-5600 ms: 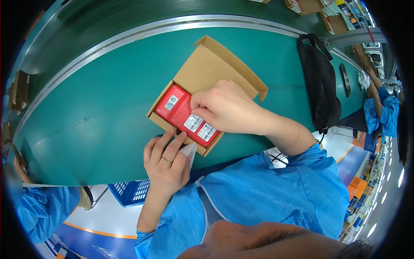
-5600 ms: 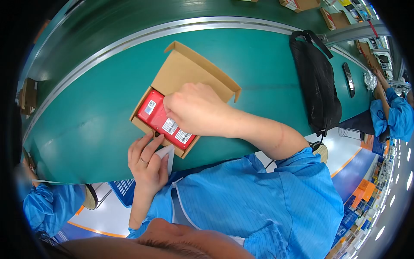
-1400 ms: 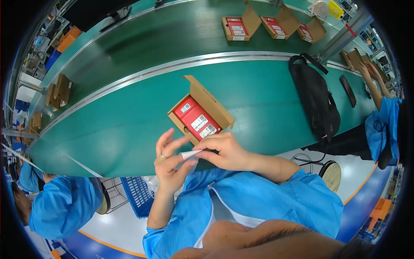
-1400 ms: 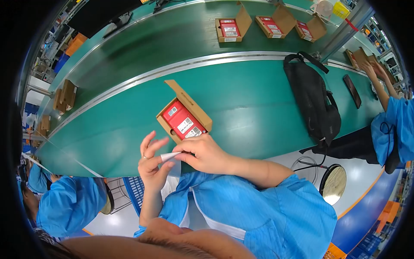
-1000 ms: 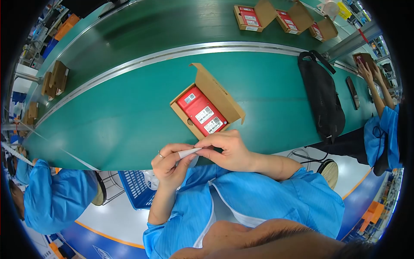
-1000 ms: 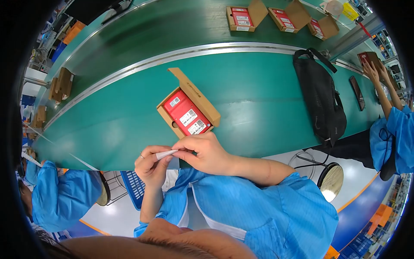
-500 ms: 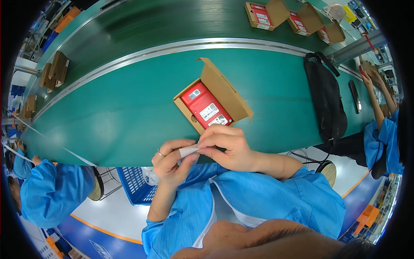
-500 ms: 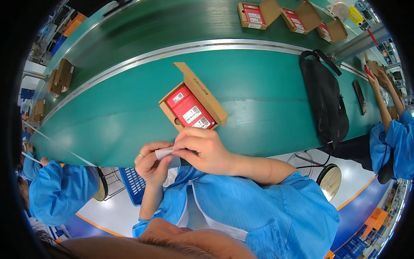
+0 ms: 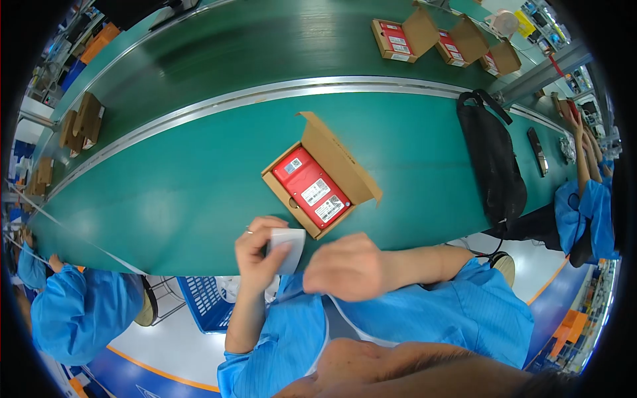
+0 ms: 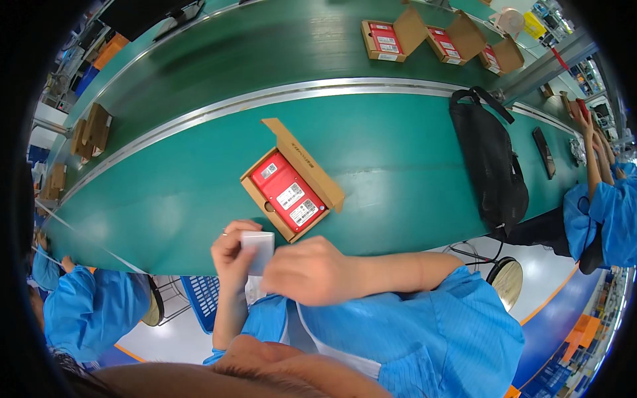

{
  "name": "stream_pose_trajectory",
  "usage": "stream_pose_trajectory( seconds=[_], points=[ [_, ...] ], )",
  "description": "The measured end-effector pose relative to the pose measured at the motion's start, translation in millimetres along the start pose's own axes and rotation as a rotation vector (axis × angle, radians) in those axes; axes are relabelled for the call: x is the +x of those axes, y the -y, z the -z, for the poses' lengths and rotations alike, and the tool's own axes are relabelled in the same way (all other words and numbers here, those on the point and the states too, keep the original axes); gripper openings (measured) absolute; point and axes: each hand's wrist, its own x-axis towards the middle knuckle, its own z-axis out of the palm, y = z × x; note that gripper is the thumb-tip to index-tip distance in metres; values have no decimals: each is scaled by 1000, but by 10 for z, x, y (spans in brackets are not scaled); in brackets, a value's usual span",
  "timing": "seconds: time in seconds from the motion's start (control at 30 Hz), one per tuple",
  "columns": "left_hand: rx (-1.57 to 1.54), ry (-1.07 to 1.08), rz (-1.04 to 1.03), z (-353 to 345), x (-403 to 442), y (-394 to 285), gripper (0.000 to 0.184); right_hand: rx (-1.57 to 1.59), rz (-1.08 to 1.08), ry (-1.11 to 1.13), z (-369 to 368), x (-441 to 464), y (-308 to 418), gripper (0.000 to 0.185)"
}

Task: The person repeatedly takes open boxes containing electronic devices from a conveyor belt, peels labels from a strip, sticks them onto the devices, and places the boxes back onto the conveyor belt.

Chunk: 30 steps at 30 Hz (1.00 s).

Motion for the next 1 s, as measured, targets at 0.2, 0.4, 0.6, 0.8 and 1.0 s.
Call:
stream_pose_trajectory(
  seconds=[0.2,0.4,0.6,0.8,1.0],
  points=[
    [852,85,-369,-291,135,4,14,-94,-522,126,214,247,-602,6],
    [834,114,-313,-290,126,16,13,-122,-810,260,405,328,-826,6],
    [838,141,-294,-279,145,10,14,-116,-843,298,396,289,-854,6],
    [830,138,-307,-282,151,26,18,-144,-889,334,383,291,-857,6],
    [807,138,-316,-283,157,41,21,-187,-858,385,388,296,-863,5]
  ],
)
